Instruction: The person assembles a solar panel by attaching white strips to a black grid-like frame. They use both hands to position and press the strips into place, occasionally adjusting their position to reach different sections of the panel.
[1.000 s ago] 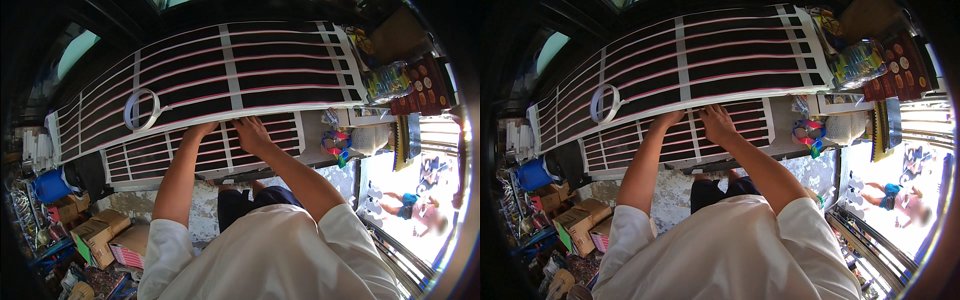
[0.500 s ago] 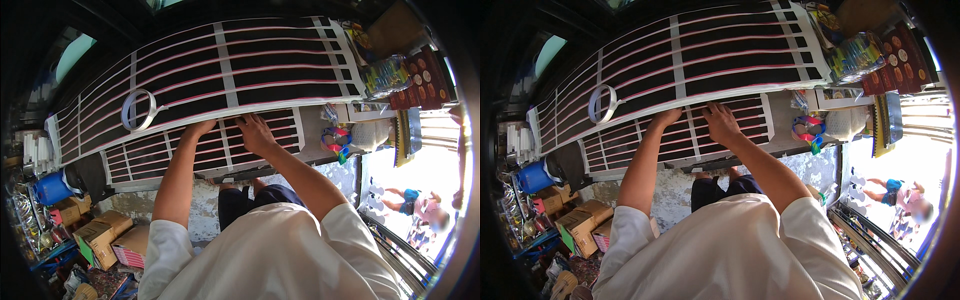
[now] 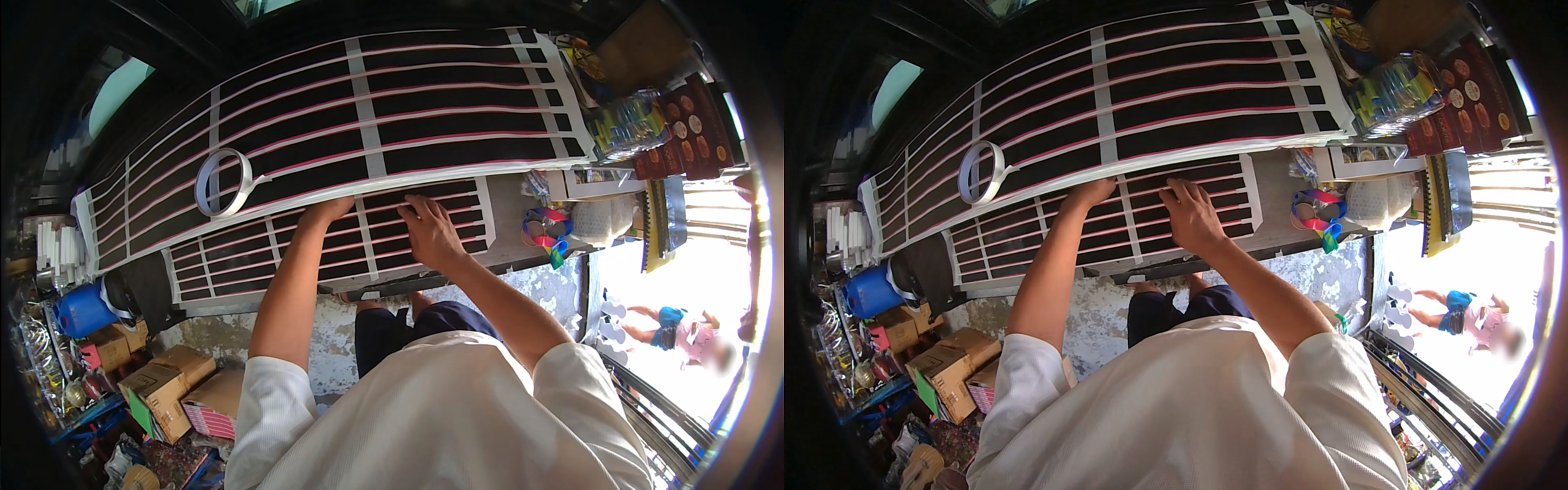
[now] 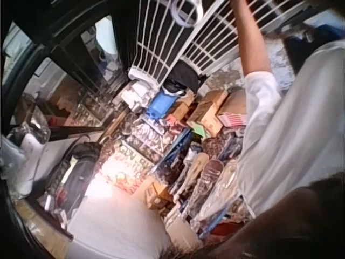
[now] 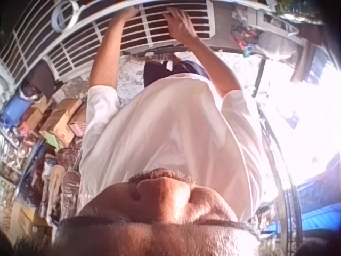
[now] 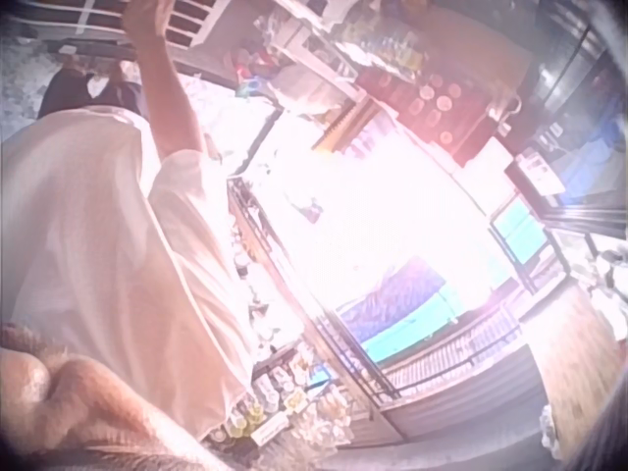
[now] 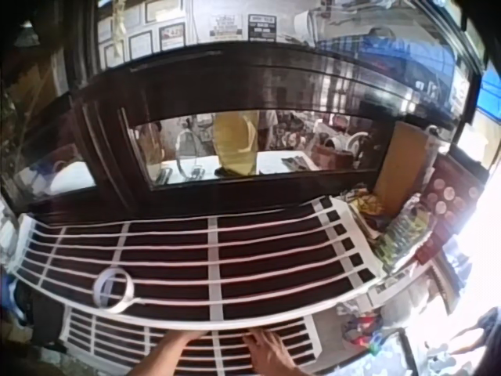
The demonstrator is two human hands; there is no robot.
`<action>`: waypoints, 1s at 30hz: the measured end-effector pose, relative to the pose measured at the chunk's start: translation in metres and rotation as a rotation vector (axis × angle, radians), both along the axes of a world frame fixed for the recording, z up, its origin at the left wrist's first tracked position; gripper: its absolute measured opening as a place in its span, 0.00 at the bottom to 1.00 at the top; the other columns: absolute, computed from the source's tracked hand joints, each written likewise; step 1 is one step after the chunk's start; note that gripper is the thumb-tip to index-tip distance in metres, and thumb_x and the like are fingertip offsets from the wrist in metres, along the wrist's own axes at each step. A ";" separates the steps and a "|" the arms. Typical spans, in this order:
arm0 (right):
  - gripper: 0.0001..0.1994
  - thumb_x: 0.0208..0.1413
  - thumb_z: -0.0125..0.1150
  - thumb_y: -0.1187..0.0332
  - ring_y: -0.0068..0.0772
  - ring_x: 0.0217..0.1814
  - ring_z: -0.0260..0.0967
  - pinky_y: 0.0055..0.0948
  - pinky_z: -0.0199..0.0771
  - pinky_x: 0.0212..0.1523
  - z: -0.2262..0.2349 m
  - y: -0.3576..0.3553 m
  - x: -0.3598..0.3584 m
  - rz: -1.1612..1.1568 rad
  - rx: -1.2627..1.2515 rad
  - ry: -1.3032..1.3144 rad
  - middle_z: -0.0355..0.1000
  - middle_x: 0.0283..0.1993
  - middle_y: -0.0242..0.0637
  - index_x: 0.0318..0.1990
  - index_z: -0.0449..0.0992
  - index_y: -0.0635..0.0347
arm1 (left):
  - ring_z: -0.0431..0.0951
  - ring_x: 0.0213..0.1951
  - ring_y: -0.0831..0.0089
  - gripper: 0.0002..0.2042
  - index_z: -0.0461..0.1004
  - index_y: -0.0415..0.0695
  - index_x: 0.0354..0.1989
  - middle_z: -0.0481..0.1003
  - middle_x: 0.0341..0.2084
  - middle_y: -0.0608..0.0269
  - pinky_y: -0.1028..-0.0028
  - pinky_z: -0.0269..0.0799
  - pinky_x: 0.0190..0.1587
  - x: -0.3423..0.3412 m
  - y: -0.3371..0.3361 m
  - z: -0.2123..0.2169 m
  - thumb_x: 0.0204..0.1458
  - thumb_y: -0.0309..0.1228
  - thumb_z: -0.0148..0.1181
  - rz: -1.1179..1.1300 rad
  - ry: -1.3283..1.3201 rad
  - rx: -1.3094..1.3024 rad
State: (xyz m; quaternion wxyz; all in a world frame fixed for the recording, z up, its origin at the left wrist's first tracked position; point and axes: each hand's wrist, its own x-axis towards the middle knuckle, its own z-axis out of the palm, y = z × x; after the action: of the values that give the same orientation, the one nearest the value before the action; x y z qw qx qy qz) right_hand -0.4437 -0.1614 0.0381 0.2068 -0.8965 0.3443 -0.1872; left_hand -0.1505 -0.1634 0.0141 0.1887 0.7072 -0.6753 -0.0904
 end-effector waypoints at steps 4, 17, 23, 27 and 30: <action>0.25 0.60 0.66 0.77 0.58 0.74 0.69 0.55 0.71 0.74 -0.002 0.006 -0.005 -0.027 0.009 0.016 0.69 0.73 0.50 0.66 0.78 0.62 | 0.86 0.51 0.42 0.17 0.81 0.46 0.60 0.86 0.45 0.46 0.47 0.81 0.55 -0.003 0.012 -0.003 0.64 0.31 0.68 0.006 0.013 -0.160; 0.21 0.61 0.64 0.71 0.69 0.63 0.72 0.60 0.73 0.65 -0.061 -0.079 -0.096 -0.772 -0.030 0.036 0.76 0.57 0.59 0.61 0.78 0.66 | 0.65 0.77 0.39 0.28 0.71 0.46 0.75 0.67 0.75 0.42 0.39 0.64 0.75 0.016 0.160 -0.020 0.68 0.36 0.67 0.520 -0.193 -0.090; 0.20 0.58 0.63 0.71 0.67 0.60 0.79 0.59 0.79 0.62 -0.077 -0.115 -0.101 -0.873 0.179 -0.032 0.83 0.55 0.57 0.59 0.82 0.58 | 0.56 0.83 0.39 0.34 0.63 0.49 0.82 0.58 0.82 0.41 0.30 0.58 0.77 0.051 0.176 -0.028 0.72 0.47 0.62 0.661 -0.109 0.088; 0.17 0.57 0.62 0.70 0.65 0.56 0.83 0.56 0.82 0.60 -0.073 -0.114 -0.096 -0.905 0.186 -0.017 0.86 0.50 0.54 0.53 0.85 0.60 | 0.55 0.83 0.39 0.34 0.61 0.49 0.83 0.56 0.83 0.42 0.28 0.57 0.77 0.055 0.181 -0.033 0.74 0.50 0.59 0.618 -0.100 0.140; 0.16 0.56 0.63 0.69 0.65 0.55 0.83 0.56 0.82 0.59 -0.073 -0.113 -0.093 -0.866 0.086 0.043 0.86 0.47 0.54 0.52 0.85 0.59 | 0.55 0.83 0.40 0.35 0.61 0.50 0.83 0.56 0.83 0.42 0.28 0.57 0.77 0.053 0.184 -0.036 0.73 0.50 0.60 0.613 -0.130 0.082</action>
State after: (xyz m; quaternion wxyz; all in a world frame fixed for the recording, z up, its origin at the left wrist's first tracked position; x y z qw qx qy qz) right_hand -0.5363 -0.2747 -0.0349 0.1392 -0.6634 0.7004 -0.2234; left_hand -0.0977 0.0210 -0.0217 0.1349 0.8892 -0.4370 -0.0110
